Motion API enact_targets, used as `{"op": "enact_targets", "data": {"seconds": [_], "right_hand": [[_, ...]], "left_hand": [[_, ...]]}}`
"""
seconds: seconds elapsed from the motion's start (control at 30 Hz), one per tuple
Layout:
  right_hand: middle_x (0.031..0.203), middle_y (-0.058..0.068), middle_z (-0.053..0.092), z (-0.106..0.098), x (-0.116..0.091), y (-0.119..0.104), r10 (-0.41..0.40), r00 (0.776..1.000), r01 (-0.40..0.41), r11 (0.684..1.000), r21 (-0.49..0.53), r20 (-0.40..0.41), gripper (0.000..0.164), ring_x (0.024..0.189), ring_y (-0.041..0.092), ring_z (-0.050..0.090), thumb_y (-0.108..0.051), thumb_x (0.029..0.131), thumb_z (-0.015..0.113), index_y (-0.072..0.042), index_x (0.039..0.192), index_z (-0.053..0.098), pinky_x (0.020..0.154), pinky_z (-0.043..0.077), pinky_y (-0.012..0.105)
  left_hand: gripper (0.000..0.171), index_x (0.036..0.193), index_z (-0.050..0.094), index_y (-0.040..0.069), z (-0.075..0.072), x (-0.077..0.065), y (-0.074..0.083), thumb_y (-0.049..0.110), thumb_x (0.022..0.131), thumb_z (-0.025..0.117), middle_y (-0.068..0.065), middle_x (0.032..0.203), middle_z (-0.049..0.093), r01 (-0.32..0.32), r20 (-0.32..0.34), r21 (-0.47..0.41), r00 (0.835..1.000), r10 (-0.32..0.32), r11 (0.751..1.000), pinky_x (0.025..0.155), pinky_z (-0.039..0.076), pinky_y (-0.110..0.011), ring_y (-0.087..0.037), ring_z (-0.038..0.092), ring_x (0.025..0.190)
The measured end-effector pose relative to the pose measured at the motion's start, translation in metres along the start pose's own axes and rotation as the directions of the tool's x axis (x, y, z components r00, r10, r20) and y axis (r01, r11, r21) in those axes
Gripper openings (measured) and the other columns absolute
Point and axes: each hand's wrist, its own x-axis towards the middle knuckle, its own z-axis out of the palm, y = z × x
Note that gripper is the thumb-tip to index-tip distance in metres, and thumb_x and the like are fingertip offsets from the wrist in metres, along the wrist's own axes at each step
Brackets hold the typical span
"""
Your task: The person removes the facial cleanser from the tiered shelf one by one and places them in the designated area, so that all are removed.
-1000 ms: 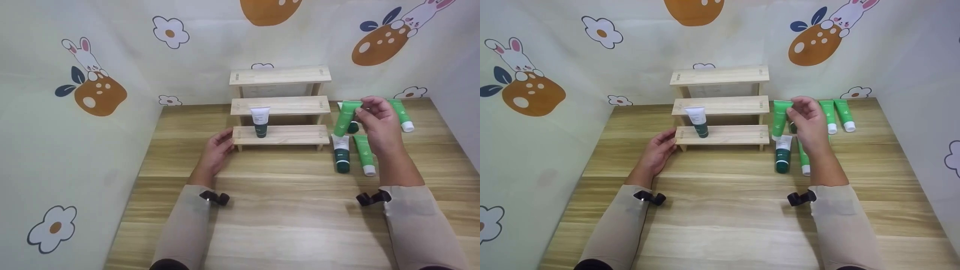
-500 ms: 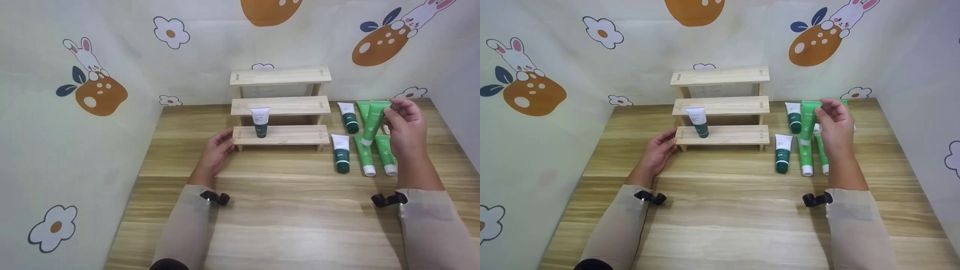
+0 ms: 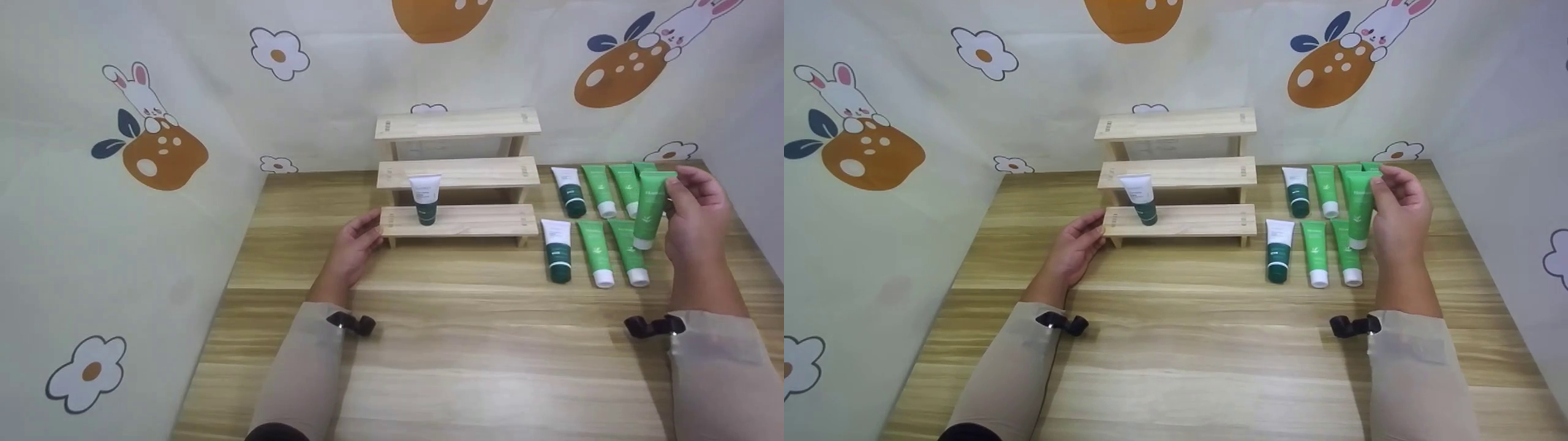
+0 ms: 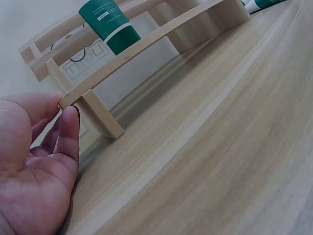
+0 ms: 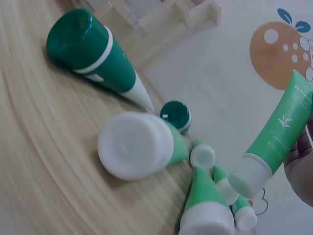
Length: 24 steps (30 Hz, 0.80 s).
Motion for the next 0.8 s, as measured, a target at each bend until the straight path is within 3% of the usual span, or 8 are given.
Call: {"op": "enact_targets", "data": {"seconds": [0.37, 0.63, 0.8], "right_hand": [[0.116, -0.001, 0.057, -0.033, 0.01, -0.005, 0.084, 0.992, -0.09, 0.994, -0.066, -0.092, 0.027, 0.1, 0.012, 0.054, -0.008, 0.098, 0.077, -0.008, 0.125, 0.07, 0.071, 0.056, 0.017], [0.123, -0.003, 0.06, -0.049, 0.017, 0.001, 0.184, 0.974, -0.187, 0.982, -0.006, -0.131, 0.034, 0.105, 0.009, 0.057, -0.005, 0.091, 0.084, -0.01, 0.123, 0.075, 0.074, 0.056, 0.017], [0.123, -0.007, 0.064, -0.058, 0.022, 0.005, 0.202, 0.964, -0.223, 0.968, -0.112, -0.173, 0.037, 0.111, 0.005, 0.056, -0.009, 0.089, 0.087, -0.014, 0.124, 0.077, 0.08, 0.055, 0.012]], "left_hand": [[0.046, 0.148, 0.058, -0.002, 0.001, 0.0, 0.001, -0.006, 0.102, 0.063, -0.004, 0.13, 0.065, -0.003, -0.006, 0.021, 1.0, 0.004, 1.0, 0.082, 0.058, -0.019, -0.011, 0.064, 0.101], [0.046, 0.148, 0.059, 0.0, 0.002, 0.001, 0.001, -0.005, 0.102, 0.064, -0.009, 0.138, 0.064, 0.005, -0.017, 0.038, 1.0, -0.005, 0.999, 0.083, 0.058, -0.021, -0.013, 0.065, 0.103], [0.047, 0.147, 0.06, 0.001, 0.001, 0.0, 0.001, -0.006, 0.101, 0.064, -0.011, 0.14, 0.063, 0.012, -0.019, 0.028, 1.0, -0.011, 1.0, 0.084, 0.059, -0.021, -0.014, 0.066, 0.104]]}}
